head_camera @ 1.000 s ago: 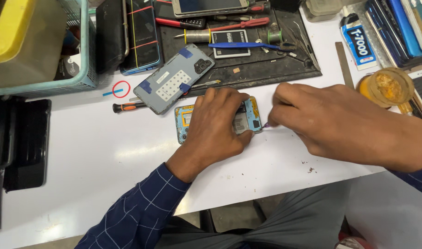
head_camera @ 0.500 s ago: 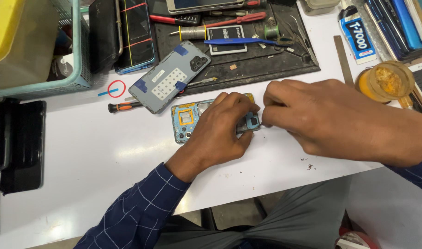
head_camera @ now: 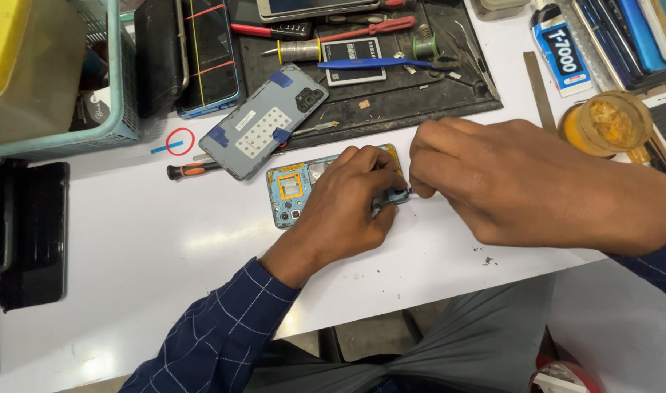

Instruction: The person uses a purple precision screwdriver to remove screws from a disassembled smartphone chassis. They then use a metal spudger to pry and separate internal components while the phone remains open on the workbench.

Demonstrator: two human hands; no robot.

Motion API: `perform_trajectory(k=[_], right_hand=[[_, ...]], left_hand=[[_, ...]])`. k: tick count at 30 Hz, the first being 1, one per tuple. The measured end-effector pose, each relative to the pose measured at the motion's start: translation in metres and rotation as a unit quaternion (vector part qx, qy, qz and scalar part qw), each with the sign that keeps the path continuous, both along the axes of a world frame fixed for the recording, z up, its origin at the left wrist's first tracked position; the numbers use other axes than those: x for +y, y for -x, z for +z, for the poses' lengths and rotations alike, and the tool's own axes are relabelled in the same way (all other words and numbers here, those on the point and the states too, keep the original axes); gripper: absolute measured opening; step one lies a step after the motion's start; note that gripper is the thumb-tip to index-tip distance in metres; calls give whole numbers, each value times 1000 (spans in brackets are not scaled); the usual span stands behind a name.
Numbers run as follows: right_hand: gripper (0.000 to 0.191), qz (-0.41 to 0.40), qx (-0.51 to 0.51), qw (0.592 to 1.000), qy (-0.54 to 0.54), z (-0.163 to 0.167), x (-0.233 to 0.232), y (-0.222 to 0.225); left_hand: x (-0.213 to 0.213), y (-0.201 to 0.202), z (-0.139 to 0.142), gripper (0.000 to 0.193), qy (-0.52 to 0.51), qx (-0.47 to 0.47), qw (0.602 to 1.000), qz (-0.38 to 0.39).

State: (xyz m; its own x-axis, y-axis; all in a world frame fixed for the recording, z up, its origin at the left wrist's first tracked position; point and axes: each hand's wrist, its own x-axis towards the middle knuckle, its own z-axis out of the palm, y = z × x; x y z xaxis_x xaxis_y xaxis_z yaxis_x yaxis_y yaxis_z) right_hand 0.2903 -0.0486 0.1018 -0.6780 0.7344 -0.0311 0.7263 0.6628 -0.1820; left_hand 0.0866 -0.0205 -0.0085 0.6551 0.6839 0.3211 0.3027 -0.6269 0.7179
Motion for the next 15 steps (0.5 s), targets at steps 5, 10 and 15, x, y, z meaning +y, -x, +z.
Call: perform_trajectory(k=[5,10,15], right_hand=[[36,-75,-236,969,2,6,2,4],[21,-47,-203,978,15,6,4,3],[22,76,21,992,-97,-4,2,-4]], left_hand=[[0,0,-1,25,0,7,1000,0],[0,0,0,26,2,10,1000,-2],[-1,0,0,25,6,10,1000,-4]])
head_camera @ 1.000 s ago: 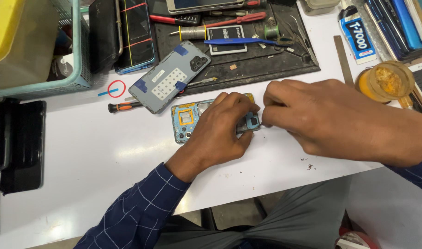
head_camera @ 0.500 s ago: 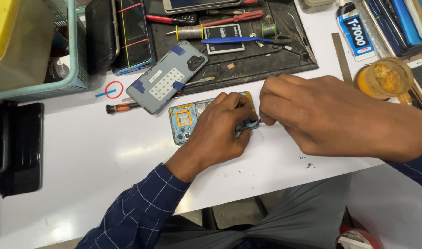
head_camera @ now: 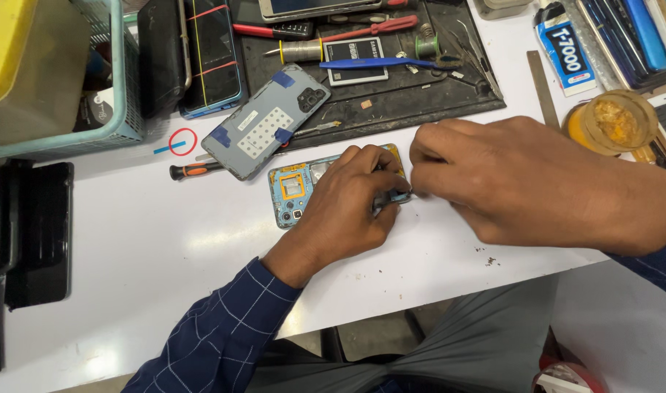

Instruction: The person uses a purple precision screwdriver to remove screws from a disassembled smartphone chassis. They then use a metal spudger to pry and separate internal components while the phone remains open on the workbench.

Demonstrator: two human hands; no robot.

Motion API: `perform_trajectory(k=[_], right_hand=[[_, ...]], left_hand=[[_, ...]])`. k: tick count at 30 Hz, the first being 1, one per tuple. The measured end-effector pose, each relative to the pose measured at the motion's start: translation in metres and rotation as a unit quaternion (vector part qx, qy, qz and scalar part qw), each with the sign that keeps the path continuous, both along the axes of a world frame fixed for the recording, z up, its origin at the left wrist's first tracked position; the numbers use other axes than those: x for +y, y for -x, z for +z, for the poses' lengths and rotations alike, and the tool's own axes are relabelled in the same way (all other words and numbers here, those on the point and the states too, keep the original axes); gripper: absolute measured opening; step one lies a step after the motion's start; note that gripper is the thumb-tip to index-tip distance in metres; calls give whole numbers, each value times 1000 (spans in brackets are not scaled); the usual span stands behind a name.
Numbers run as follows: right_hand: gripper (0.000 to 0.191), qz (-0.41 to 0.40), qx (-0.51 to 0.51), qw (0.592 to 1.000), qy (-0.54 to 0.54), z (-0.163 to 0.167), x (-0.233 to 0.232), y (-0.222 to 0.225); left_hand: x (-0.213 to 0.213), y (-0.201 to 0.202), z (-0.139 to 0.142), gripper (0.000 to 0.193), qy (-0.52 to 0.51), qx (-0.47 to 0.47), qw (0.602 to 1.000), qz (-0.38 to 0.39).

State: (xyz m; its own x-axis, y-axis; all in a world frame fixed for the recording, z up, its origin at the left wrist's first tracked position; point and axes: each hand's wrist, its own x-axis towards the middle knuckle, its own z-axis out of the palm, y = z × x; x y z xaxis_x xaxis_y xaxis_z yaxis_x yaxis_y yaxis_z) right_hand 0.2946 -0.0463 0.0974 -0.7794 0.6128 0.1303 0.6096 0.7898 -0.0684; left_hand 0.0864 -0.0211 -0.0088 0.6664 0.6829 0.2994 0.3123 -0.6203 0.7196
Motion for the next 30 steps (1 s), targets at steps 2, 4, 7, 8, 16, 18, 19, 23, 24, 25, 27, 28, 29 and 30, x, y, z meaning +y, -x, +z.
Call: perform_trajectory(k=[2,4,7,8,16,18,19,23,24,25,27,28,29,30], right_hand=[[29,-58,-87,994,3,-2,0,-2],[37,-105,-161,981,11,-1,0,-3],[26,-127,-180,975,36,1,0,-3],[22,-112,-140,983,47,1,0,-2],[30,-75,-96,992,12,-4,-2,-2],[39,-154,-220,963,34,-3,0,-4],[35,-155,-234,959,50,-2,0,-4],[18,-113,-172,977,61,-2,0,-4],[20,-89,-127,987,51,-2,-1,-4],[20,-73,-93,992,53,-3,-1,-4],[20,-44,-24,997,55,-4,-2,-3],[21,-47,-35,998,31,-4,-3,-4],[26,-50,-45,998,6,-4,-4,-4],[34,-54,-56,997,-18,-4,-4,-4]], left_hand=[[0,-1,0,25,-3,0,1000,2],[0,-2,0,24,-3,3,1000,5],[0,-2,-1,24,-2,9,1000,7],[0,-2,-1,25,-4,7,1000,6],[0,-2,-3,25,-13,-1,1000,5],[-1,-2,-3,23,-9,2,1000,9],[-1,-1,-2,24,-8,4,1000,8],[-1,-1,-2,25,-8,5,1000,3],[-1,-1,-2,25,-9,3,1000,2],[-1,-1,-2,25,-8,4,1000,2],[-1,-1,-2,25,-7,6,1000,1],[-1,-2,-2,24,-8,4,1000,2],[-2,-2,-2,24,-10,3,1000,4],[-2,-2,-1,24,-12,1,1000,6]])
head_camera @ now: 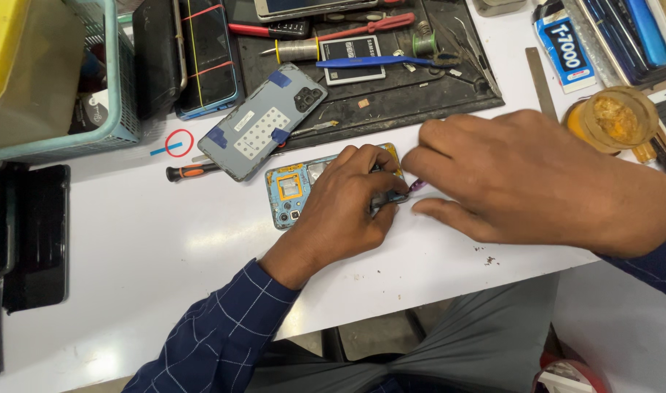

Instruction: The person uses a purple precision screwdriver to remove screws from a disassembled smartphone chassis. They then use a metal spudger to pry and separate internal components while the phone remains open on the workbench.

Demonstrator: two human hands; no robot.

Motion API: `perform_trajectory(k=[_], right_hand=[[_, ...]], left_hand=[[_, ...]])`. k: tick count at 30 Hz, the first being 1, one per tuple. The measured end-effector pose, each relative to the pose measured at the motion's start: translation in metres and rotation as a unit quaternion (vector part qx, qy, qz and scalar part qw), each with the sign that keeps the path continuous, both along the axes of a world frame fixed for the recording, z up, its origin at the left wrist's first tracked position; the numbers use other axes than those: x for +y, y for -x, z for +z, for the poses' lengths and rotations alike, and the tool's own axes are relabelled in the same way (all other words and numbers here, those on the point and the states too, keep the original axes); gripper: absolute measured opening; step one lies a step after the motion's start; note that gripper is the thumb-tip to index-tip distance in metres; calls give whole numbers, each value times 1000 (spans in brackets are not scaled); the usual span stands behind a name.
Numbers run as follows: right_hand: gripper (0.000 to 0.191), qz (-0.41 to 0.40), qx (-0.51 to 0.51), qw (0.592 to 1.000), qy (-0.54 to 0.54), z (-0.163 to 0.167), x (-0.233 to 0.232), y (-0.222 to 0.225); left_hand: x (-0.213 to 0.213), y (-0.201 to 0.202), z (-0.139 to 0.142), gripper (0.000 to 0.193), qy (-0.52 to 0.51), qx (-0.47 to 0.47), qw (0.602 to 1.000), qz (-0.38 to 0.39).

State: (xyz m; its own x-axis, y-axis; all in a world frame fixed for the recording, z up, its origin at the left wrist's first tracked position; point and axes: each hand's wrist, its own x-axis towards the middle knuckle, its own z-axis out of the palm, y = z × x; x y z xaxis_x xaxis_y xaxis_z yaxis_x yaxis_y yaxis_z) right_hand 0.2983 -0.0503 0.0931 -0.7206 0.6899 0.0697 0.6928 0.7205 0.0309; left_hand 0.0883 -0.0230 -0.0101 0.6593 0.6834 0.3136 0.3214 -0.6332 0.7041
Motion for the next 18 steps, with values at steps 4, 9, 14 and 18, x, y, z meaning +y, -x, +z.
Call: perform_trajectory(k=[4,9,14,18], right_hand=[[20,-75,-102,989,73,3,2,2],[21,21,52,998,13,9,0,5],[16,-57,22,996,57,17,-4,-5],[14,-69,66,995,12,11,-10,-20]], left_hand=[[0,-1,1,24,8,15,1000,0],[0,1,1,23,1,1,1000,-2],[0,1,1,21,-3,0,1000,-4],[-2,-1,2,18,-13,9,1000,-1]])
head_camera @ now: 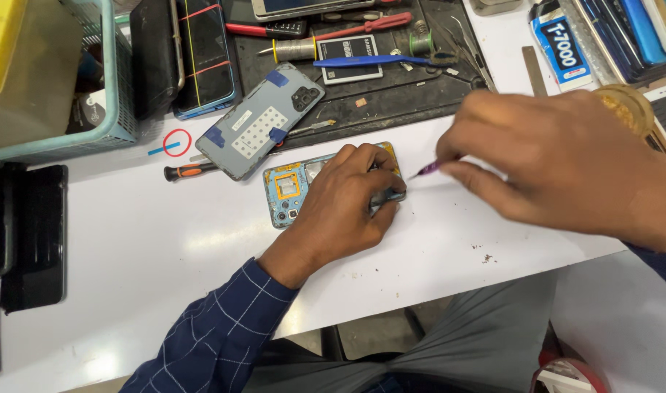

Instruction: The person uses a purple precision screwdriver to remove screws from a disassembled smartphone chassis. They then use a metal spudger to pry and separate internal components while the phone remains open on the workbench.

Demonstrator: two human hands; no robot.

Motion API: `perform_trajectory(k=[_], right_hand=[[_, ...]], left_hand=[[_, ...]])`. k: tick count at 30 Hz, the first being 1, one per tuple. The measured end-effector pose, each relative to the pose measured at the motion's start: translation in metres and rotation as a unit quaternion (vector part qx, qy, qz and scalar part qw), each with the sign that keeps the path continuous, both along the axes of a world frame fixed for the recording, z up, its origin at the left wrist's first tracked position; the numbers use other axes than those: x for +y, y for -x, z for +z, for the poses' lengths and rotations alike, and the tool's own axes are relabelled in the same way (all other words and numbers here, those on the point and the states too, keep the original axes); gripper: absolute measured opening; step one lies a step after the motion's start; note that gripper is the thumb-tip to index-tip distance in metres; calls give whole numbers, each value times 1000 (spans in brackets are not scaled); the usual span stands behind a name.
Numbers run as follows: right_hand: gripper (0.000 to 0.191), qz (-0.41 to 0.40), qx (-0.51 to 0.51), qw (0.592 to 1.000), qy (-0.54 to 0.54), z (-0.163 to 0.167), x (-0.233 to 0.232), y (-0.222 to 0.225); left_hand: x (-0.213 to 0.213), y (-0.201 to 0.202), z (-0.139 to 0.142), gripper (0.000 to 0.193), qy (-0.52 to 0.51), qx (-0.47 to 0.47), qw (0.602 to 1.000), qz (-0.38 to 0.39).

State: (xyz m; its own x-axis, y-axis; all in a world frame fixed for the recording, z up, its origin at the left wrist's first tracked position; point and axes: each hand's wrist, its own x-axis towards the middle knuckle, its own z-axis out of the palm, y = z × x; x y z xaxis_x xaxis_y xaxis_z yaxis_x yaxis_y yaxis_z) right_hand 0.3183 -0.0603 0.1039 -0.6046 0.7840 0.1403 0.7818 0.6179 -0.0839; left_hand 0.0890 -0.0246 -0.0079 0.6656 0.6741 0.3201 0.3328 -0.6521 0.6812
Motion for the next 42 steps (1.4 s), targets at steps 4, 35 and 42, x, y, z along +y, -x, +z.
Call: perform_trajectory(k=[4,35,42], right_hand=[[14,-85,118,988,-48,-28,-5,-16],[14,-207,463,862,15,-138,-16,-54],[13,-202,469,859,20,-137,-15,-55]], left_hand=[[-4,0,3,14,-53,-8,999,-4],[-17,-57,26,9,-334,269,903,-24],[-4,-47,25,17,-190,153,969,-36]])
